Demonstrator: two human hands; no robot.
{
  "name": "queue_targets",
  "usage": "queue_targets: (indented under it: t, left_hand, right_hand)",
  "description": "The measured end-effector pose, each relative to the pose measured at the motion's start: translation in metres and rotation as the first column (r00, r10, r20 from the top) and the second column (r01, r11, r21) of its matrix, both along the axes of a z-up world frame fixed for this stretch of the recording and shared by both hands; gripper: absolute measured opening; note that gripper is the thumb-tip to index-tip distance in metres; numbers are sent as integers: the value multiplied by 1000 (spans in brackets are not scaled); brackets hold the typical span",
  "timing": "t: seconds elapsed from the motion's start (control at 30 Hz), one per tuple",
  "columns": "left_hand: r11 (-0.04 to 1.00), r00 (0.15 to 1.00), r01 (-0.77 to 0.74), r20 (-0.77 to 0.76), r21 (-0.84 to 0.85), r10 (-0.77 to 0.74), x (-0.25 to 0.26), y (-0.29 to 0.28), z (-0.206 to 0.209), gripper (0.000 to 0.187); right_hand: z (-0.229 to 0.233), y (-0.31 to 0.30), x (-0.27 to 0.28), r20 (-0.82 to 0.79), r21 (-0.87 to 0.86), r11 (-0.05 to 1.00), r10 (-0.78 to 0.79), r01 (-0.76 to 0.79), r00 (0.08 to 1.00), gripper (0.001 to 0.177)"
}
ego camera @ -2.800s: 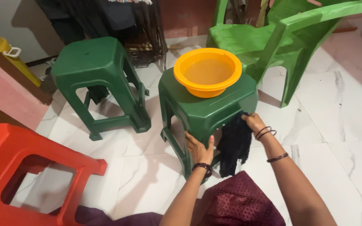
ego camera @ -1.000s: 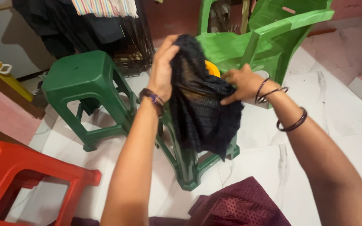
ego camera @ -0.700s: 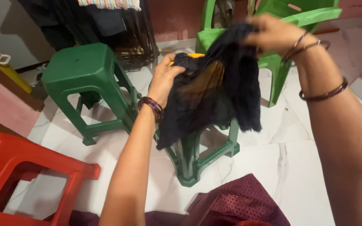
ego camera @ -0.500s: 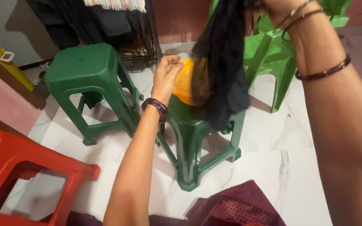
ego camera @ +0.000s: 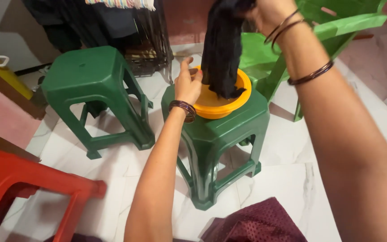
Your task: The person wipes a red plastic stool with a dark cloth, then dips the cloth into a yellow basin of water on a green stool. The person proceeds to wipe the green stool repeatedly with the damp cloth, cleaning its top and sides.
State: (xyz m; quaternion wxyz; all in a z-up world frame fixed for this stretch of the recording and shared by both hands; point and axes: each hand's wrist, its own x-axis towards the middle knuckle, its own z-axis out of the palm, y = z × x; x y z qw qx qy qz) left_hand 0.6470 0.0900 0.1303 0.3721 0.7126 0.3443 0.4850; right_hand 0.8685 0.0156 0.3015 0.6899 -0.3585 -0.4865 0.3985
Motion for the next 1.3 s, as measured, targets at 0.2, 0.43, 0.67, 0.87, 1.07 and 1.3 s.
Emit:
queue_targets:
  t: [0.2, 0.43, 0.67, 0.87, 1.07, 1.3]
  left_hand:
    - [946, 904, -128, -358, 296, 235, -6, 12, -42, 46]
    - [949, 879, -139, -405, 283, 250, -2, 34, -90, 48]
    - [947, 832, -108, -494, 302, 253, -3, 28, -81, 52]
    - [930, 839, -102, -472, 353, 271, -3, 31, -88, 52]
    - [950, 835, -107, -492, 294, 246, -4, 25, -80, 52]
    - [954, 843, -103, -485, 281, 234, -6, 19, -74, 64]
  right_hand:
    - [-102, 38, 16, 850, 174, 957, -266, 233, 456, 48]
    - [-185, 64, -18, 972, -168, 941, 208, 293, -112, 60]
    - [-228, 82, -36, 904, -314, 869, 397, 383, -159, 56]
    - [-187, 62, -56, 745, -457, 781, 597, 425, -298, 48]
    - [-131, 76, -19, 911, -402, 904, 411, 144, -41, 47]
    - [-29, 61, -22, 942, 329, 944, -331, 40, 56, 31]
